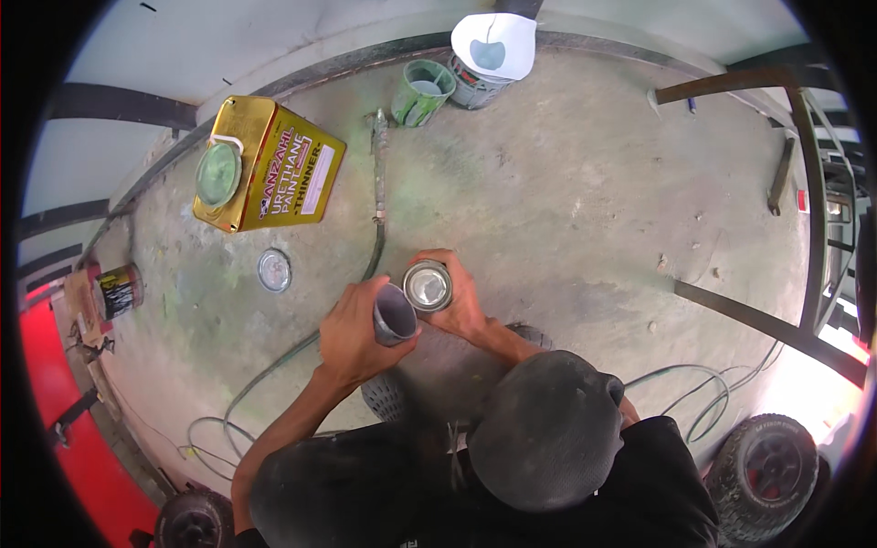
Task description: Mix automotive paint and thinner into a container for spraying.
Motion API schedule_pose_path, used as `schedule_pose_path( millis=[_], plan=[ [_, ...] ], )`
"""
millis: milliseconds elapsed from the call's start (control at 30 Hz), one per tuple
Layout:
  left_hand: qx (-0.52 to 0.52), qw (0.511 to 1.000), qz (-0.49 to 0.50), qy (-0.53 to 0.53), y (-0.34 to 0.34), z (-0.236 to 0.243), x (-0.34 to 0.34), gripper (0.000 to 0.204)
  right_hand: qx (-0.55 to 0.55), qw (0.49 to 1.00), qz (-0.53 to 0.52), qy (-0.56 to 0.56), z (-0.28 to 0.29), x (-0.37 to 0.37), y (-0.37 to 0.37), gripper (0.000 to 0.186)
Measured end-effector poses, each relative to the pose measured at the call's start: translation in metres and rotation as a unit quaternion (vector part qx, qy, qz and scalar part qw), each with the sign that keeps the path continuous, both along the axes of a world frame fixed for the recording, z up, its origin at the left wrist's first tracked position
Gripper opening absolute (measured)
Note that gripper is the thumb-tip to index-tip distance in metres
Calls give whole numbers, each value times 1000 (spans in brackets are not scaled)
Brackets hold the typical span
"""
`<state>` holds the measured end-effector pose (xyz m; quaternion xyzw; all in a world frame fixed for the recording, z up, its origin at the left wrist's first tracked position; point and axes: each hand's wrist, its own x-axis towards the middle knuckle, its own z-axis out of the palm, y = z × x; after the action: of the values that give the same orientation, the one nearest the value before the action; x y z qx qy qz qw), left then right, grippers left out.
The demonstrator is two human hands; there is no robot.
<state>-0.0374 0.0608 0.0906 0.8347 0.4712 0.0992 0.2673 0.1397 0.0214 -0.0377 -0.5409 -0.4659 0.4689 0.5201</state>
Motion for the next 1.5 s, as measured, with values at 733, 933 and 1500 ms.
schedule_pose_path(
  millis=[733,933,1500],
  plan=[
    [-36,997,59,-17,-11,-2,-36,85,20,985,166,-47,16,23,3,93],
    [-43,999,8,15,-11,3,-33,86,-5,978,209,-27,28,25,7,86],
    [-11,999,-35,25,3,7,-8,79,27,980,176,-89,35,24,14,69]
  ],
)
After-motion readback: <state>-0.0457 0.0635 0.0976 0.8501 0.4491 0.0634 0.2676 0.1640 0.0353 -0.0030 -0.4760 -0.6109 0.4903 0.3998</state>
